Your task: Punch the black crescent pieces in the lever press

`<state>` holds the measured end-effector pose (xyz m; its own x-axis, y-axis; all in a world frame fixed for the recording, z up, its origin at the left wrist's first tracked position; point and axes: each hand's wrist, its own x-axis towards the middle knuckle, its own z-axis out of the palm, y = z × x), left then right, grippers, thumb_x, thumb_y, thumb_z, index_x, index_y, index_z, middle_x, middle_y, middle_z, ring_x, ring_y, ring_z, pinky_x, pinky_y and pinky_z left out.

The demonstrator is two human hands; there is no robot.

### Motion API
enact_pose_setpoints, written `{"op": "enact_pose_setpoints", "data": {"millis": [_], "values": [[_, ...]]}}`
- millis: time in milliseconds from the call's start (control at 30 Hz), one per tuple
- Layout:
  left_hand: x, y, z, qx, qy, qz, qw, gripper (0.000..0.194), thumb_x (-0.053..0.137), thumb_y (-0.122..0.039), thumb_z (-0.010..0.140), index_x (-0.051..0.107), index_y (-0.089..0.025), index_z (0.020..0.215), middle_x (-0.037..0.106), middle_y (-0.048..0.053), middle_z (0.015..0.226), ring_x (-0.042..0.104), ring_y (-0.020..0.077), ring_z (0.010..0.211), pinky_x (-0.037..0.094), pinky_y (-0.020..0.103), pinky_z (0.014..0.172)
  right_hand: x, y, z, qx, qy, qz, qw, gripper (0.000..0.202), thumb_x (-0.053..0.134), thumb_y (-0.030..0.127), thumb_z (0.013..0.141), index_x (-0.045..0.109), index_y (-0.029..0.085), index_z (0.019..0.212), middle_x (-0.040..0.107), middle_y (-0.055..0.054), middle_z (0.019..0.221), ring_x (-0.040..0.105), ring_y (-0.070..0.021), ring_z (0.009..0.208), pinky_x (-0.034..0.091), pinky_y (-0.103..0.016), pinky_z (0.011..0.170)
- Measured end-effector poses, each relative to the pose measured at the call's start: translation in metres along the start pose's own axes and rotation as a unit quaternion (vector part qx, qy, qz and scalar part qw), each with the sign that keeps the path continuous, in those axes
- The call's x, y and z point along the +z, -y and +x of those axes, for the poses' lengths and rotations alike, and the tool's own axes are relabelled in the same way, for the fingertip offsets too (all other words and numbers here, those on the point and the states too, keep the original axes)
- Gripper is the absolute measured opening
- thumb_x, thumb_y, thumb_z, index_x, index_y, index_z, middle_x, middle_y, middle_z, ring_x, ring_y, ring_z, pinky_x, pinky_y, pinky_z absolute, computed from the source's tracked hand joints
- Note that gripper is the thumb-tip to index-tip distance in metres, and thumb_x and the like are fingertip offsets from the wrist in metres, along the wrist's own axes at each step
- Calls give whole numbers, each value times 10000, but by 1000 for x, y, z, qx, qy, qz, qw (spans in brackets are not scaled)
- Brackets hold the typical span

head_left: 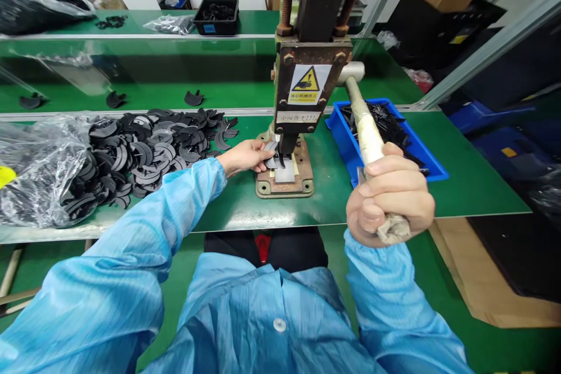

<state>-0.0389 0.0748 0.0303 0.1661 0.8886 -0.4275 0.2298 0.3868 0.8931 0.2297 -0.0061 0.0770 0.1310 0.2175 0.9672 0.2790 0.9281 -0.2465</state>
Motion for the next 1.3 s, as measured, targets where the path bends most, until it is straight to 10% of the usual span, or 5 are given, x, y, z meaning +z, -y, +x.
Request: {"op": "enact_pose_setpoints", "data": {"millis": [333,800,967,1133,1300], "values": [[-6,13,0,48,-1,-13,999,413,909,-402,896,557,-188,864,700,-2,673,769,157,624,579,204,545,-4,0,0,-8,23,-4,1000,340,690,461,938,522,269,712,582,52,684,700,-181,847,619,-584,1073],[-3,-4,-2,-78,21,-37,996,268,875,-351,926,685,-167,884,764,85,670,754,178,547,594,220,533,5,-2,0,-11,-19,10,1000,383,731,481,926,508,262,705,553,58,663,687,-161,800,640,-564,1047],[2,-1,-5,-63,9,-66,996,285,881,-354,919,659,-176,903,738,47,643,756,163,559,596,205,548,24,0,60,-34,-70,52,996,306,817,521,882,714,298,1065,656,31,858,712,-159,864,662,-485,978],[6,3,-25,-4,-3,-86,996,330,884,-382,917,624,-180,899,738,22,691,744,135,558,599,200,546,28,-10,130,9,8,102,995,440,732,405,976,652,329,1401,627,18,1417,637,-205,1429,525,-419,1222],[4,6,-77,78,11,-100,992,417,870,-475,917,569,-197,842,739,30,683,761,158,597,602,218,534,16,-27,53,157,6,62,986,419,825,324,909,666,270,1292,689,-16,1216,723,-113,1128,598,-329,1108]]}}
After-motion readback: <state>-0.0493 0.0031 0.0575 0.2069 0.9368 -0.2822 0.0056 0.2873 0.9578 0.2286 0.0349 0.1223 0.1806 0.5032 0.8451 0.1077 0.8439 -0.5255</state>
